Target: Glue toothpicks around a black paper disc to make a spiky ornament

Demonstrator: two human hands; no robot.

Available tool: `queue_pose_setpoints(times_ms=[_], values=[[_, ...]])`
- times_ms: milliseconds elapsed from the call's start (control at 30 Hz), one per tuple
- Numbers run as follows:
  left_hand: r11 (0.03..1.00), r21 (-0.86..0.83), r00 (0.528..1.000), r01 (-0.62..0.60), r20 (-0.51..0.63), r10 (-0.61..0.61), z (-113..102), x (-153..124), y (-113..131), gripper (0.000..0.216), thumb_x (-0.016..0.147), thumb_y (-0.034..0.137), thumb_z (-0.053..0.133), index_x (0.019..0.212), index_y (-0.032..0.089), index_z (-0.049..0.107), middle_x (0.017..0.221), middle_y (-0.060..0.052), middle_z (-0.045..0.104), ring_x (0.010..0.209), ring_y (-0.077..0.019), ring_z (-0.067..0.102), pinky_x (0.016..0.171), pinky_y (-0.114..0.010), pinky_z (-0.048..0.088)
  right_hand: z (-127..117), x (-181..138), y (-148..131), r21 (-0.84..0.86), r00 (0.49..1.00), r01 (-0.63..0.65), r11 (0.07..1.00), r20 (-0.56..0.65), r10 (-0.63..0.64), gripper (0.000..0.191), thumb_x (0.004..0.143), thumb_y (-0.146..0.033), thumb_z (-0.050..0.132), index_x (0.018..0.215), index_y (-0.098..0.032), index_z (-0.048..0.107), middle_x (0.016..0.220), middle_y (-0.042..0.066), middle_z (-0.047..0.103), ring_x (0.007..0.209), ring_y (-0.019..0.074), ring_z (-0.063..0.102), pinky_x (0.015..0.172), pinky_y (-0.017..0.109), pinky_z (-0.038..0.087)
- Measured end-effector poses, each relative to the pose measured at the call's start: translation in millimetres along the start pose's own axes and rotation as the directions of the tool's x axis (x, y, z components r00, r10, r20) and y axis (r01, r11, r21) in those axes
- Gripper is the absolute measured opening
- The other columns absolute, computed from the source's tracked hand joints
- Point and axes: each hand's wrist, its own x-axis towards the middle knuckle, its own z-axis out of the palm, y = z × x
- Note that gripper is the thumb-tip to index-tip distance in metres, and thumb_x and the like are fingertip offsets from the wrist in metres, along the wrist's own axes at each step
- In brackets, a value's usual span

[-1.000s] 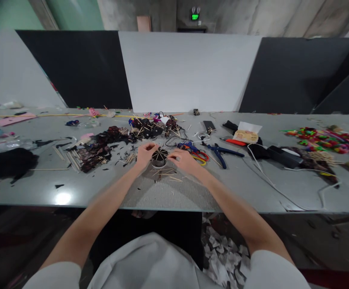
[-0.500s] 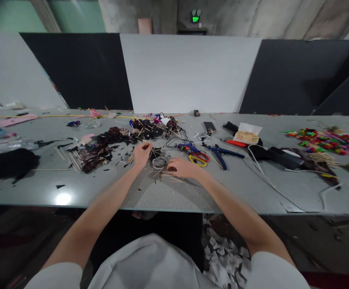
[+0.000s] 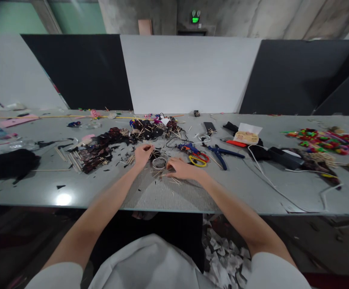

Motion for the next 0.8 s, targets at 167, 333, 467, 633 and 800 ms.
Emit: queue_pose_setpoints(times_ms=[167, 333, 467, 633, 800], values=[[1.000, 0.021, 1.000, -0.008, -0.017, 0.009, -1, -2, 7, 0.020, 0.078, 0.039, 0.077, 0.080, 0.020, 0.078, 0.076, -0.005, 0.074, 0.071, -0.0210, 0.062, 0.072, -0.031, 0.042, 0, -1, 1, -0.018, 1.000, -0.029, 0.999, -0.008, 0.029, 0.042, 0.089, -0.059, 0.073, 0.106, -0.021, 0.065, 0.110, 0.008, 0.069, 0.104, 0.0281, 0.062, 0.095, 0.042, 0.044], [0.998, 0.056, 0.997, -0.029, -0.068, 0.033, -5, -5, 20, 0.026, 0.089, 0.043, 0.066, 0.088, 0.020, 0.078, 0.077, -0.006, 0.072, 0.071, -0.0220, 0.060, 0.076, -0.034, 0.043, 3, 0, 4, -0.058, 0.999, -0.007, 0.998, 0.038, 0.009, 0.034, 0.098, -0.054, 0.064, 0.100, -0.020, 0.065, 0.107, 0.008, 0.067, 0.102, 0.0268, 0.062, 0.097, 0.043, 0.042], [0.993, 0.062, 0.982, -0.097, -0.155, 0.105, -15, -9, 39, 0.025, 0.095, 0.035, 0.057, 0.102, 0.020, 0.076, 0.092, -0.009, 0.072, 0.085, -0.0241, 0.062, 0.085, -0.035, 0.044, 9, 3, 7, -0.062, 0.999, -0.003, 0.998, 0.053, 0.007, 0.020, 0.100, -0.039, 0.064, 0.096, -0.020, 0.065, 0.104, 0.007, 0.066, 0.099, 0.0247, 0.062, 0.093, 0.041, 0.043], [0.970, -0.019, 0.957, -0.242, -0.172, 0.235, -24, -17, 90, 0.022, 0.100, 0.031, 0.052, 0.103, 0.021, 0.072, 0.106, -0.009, 0.070, 0.099, -0.0225, 0.061, 0.084, -0.031, 0.044, 12, 5, 5, -0.056, 0.999, 0.007, 0.998, 0.040, -0.005, 0.009, 0.099, -0.023, 0.060, 0.092, -0.020, 0.066, 0.104, 0.006, 0.066, 0.099, 0.0234, 0.062, 0.092, 0.039, 0.043], [0.853, -0.436, 0.874, -0.289, 0.244, 0.420, -25, -57, 175, 0.017, 0.102, 0.030, 0.054, 0.106, 0.022, 0.068, 0.072, 0.001, 0.054, 0.067, -0.0138, 0.051, 0.064, -0.026, 0.041, 15, 4, 3, -0.008, 0.999, -0.032, 0.999, 0.027, 0.032, 0.014, 0.098, -0.024, 0.058, 0.085, -0.020, 0.063, 0.098, 0.006, 0.067, 0.093, 0.0231, 0.059, 0.091, 0.041, 0.044]])
